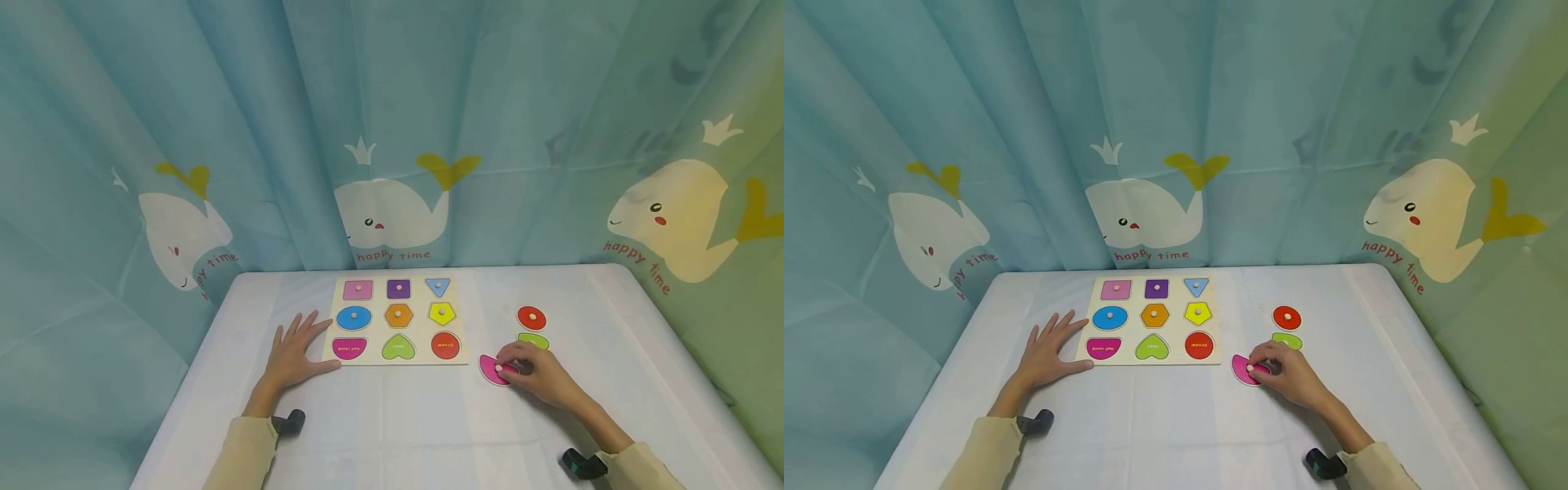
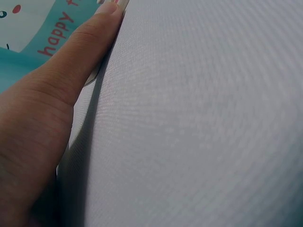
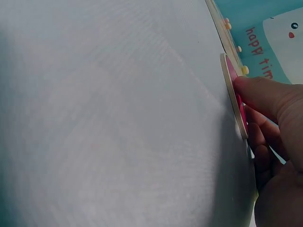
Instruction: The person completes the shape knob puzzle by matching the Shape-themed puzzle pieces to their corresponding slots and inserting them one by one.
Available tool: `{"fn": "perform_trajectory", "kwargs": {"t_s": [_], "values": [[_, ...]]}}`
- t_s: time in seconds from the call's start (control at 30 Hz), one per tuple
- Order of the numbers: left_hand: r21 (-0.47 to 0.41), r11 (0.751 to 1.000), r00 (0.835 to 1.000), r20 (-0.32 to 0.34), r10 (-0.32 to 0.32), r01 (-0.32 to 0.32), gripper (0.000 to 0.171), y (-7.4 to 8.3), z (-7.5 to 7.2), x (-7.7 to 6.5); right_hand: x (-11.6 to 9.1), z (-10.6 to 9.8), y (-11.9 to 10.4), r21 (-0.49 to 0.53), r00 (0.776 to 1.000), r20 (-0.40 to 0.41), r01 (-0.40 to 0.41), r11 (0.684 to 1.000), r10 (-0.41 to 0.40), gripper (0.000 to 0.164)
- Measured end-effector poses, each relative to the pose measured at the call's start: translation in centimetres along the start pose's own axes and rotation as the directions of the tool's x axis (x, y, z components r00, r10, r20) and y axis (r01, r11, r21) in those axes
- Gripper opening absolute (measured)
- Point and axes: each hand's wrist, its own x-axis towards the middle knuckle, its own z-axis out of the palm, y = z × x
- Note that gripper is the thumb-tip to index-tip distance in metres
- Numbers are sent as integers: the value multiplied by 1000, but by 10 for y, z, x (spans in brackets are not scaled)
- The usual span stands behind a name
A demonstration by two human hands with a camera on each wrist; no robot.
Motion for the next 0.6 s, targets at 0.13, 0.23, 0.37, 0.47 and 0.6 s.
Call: {"fn": "perform_trajectory", "kwargs": {"t_s": [0.13,0.23,0.37,0.47,0.6], "values": [[2,1000,1000,-2,0,0,93,0,0,0,0,1,0,2,1000,-2,-7,1000,7,24],[4,1000,1000,-1,-1,1,93,0,0,1,0,1,1,-1,1000,-3,-13,1000,13,23],[5,1000,1000,-1,2,-2,93,1,-1,1,-1,0,1,-3,1000,-12,-15,1000,15,23],[0,1000,1000,-1,4,-4,93,1,-1,1,0,-1,0,5,1000,-6,-16,1000,16,22],[-2,1000,1000,4,0,0,93,1,-1,0,2,-4,-2,14,1000,27,-10,1000,9,20]]}}
